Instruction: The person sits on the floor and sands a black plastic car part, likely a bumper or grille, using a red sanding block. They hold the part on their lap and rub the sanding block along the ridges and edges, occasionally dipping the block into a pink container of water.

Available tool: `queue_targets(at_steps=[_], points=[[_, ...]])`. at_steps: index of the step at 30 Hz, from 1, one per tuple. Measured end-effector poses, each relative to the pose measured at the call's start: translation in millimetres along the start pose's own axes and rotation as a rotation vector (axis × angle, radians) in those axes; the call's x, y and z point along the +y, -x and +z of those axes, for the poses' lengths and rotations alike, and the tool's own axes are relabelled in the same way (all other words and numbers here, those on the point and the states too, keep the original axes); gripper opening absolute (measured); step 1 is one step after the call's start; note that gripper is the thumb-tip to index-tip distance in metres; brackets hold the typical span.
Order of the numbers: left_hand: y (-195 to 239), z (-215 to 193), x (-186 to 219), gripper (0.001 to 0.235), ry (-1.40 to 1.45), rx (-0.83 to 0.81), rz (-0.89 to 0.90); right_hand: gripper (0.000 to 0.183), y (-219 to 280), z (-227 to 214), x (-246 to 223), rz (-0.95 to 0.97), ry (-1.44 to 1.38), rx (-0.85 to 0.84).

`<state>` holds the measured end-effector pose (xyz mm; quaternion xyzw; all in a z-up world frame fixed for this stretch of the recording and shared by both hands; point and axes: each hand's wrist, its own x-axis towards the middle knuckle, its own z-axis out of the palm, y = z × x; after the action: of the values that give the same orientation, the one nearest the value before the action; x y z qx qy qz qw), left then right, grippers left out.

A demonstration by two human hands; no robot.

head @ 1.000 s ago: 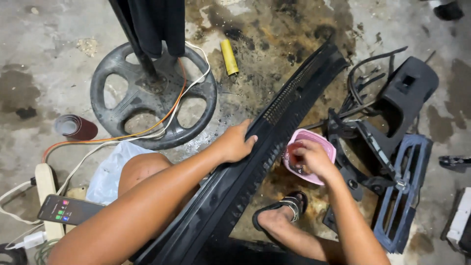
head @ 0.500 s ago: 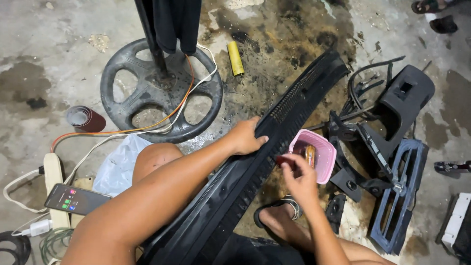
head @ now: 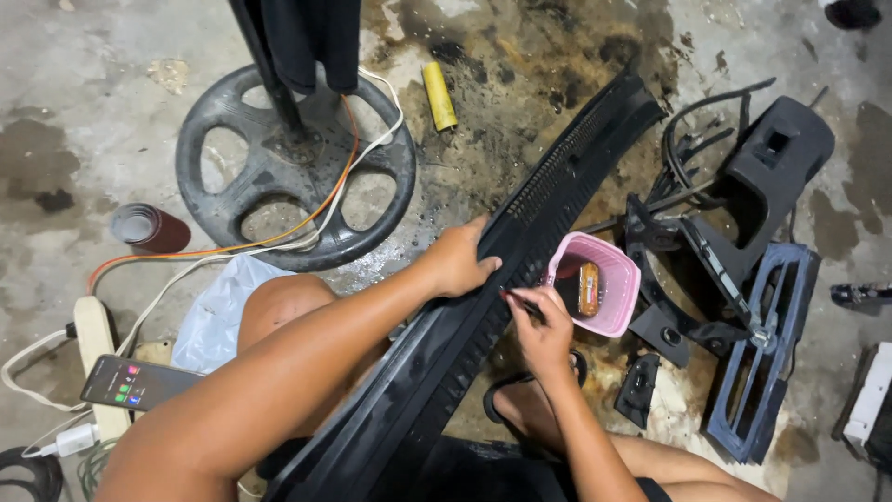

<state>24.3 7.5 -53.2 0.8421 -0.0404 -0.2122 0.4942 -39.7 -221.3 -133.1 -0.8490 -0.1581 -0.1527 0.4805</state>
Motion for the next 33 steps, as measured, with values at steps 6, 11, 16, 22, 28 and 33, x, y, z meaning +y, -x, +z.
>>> queue_targets(at_steps=[6,11,16,22,28,33], points=[[-1,0,0,0.072,0.017,-0.002,0.015,0.016,10,2,5,0.022,-0.007,0.036],[-4,2,0,0.072,-0.019,-0.001,0.009,0.018,3,7,2,-0.015,-0.056,0.051],[6,-1,7,0.071,0.016,0.005,0.018,0.017,6,11,6,0.015,-0.032,0.088],[12,-5,13,0.071,0.008,-0.002,0.019,0.016,10,9,0,0.026,-0.052,0.109],[9,-1,7,0.071,-0.018,0.012,-0.006,0.016,21,6,4,0.013,-0.017,0.148],[13,3,17,0.070,-0.013,0.000,-0.012,0.017,18,6,14,-0.102,0.019,0.151]])
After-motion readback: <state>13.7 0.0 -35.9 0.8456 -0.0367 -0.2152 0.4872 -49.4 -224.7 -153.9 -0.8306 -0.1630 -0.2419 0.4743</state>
